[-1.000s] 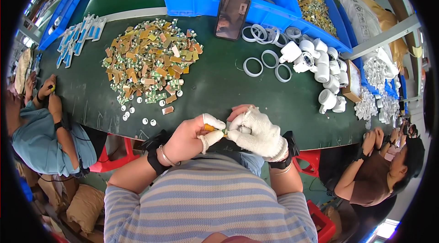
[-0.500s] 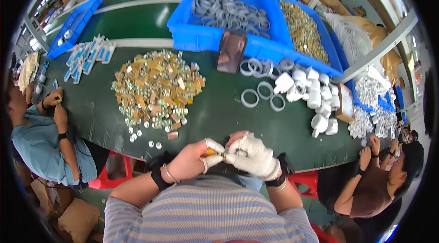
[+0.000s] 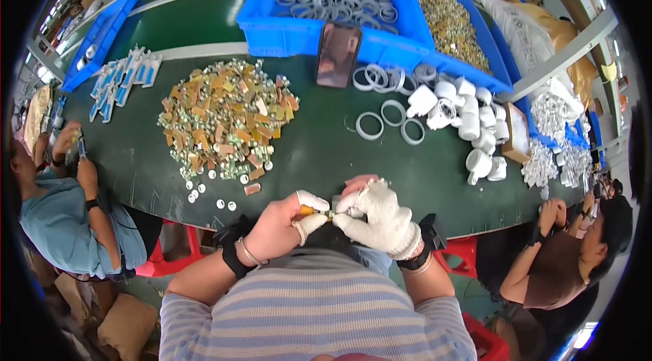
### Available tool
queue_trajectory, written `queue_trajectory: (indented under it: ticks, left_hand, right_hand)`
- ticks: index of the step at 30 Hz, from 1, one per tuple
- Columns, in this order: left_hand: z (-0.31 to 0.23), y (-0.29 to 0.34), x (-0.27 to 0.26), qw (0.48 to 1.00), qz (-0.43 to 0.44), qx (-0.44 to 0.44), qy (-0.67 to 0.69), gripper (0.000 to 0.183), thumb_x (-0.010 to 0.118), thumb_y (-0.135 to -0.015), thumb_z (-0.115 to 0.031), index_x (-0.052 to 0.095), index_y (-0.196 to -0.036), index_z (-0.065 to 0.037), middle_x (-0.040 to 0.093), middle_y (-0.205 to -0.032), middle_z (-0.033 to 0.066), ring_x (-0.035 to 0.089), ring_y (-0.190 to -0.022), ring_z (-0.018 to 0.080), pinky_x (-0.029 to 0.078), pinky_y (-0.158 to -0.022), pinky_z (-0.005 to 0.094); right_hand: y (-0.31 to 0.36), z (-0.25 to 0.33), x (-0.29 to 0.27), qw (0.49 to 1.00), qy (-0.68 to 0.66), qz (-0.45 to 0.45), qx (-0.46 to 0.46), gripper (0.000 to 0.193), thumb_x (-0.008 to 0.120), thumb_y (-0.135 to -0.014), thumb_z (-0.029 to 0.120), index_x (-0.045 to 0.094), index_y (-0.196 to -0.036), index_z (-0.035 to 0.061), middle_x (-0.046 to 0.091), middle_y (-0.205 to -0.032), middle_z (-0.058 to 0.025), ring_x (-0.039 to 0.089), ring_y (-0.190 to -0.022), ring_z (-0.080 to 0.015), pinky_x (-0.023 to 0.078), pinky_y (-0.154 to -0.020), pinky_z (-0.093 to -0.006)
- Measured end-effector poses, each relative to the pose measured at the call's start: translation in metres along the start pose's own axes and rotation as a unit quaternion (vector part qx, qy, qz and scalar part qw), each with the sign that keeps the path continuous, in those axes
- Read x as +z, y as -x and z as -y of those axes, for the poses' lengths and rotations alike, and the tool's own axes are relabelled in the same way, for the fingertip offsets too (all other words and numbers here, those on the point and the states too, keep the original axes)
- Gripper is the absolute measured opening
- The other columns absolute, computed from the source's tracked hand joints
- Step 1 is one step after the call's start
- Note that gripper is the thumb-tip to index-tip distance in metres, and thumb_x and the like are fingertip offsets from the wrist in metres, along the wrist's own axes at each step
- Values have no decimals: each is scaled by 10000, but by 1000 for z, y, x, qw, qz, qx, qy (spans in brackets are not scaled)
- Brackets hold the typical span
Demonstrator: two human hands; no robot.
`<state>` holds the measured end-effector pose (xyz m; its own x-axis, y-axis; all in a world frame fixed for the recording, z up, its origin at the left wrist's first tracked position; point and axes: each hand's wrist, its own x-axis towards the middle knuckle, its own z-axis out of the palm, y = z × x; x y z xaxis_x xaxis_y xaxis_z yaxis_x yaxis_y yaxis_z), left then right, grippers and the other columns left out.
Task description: The person assembles camera housings by hand, picking up a white housing, inserting a circuit board, and pressing a grey ring into the opening. They then pick up a white cap, press it onto the housing, and place the completed unit onto the table.
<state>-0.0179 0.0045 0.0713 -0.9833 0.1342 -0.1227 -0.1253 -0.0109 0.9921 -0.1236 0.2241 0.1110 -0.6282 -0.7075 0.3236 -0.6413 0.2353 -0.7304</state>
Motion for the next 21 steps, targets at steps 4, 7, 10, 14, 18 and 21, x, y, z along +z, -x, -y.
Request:
queue_trajectory:
  ticks: [4,7,10,14,18,21]
  left_hand:
    - [-7,2,-1,998,9,-39,-40,259,712,-999,-21,630,-1244,-44,708,-1101,42,696,-972,102,572,-813,255]
    - [-4,2,0,998,6,1,-69,245,716,-997,-22,640,-1229,-42,715,-1103,38,692,-964,97,569,-772,254]
    - [-8,6,4,999,9,17,-50,221,735,-985,-23,659,-1192,-33,735,-1071,40,694,-931,90,565,-745,255]
    - [-17,9,5,989,12,55,-139,219,767,-951,-11,676,-1150,-26,763,-1004,67,720,-857,121,564,-745,265]
    - [-15,6,4,969,-1,115,-219,247,791,-921,-11,682,-1142,-38,772,-1005,108,759,-845,216,578,-748,294]
    - [-15,8,3,958,-22,117,-263,245,793,-916,-13,686,-1134,-49,770,-1014,123,764,-857,260,583,-749,310]
  right_hand:
    - [-1,2,-6,997,61,46,-6,133,849,-785,203,766,-881,163,724,-947,-38,682,-1050,-332,527,-868,-447]
    - [3,-6,-2,997,57,30,-30,142,867,-775,240,777,-873,190,718,-932,-8,679,-1057,-315,523,-874,-451]
    - [-3,-9,-8,995,38,67,-67,177,896,-772,229,772,-890,184,703,-903,12,680,-1004,-308,525,-877,-451]
    - [-6,-10,-8,993,16,66,-95,175,901,-765,220,768,-873,182,694,-868,20,683,-964,-293,529,-887,-463]
    - [-11,-13,-4,991,-6,68,-112,186,909,-750,195,755,-851,165,675,-837,12,674,-888,-283,527,-883,-472]
    - [-13,-14,2,991,13,50,-121,190,907,-748,178,742,-840,158,667,-829,-6,665,-861,-282,525,-874,-478]
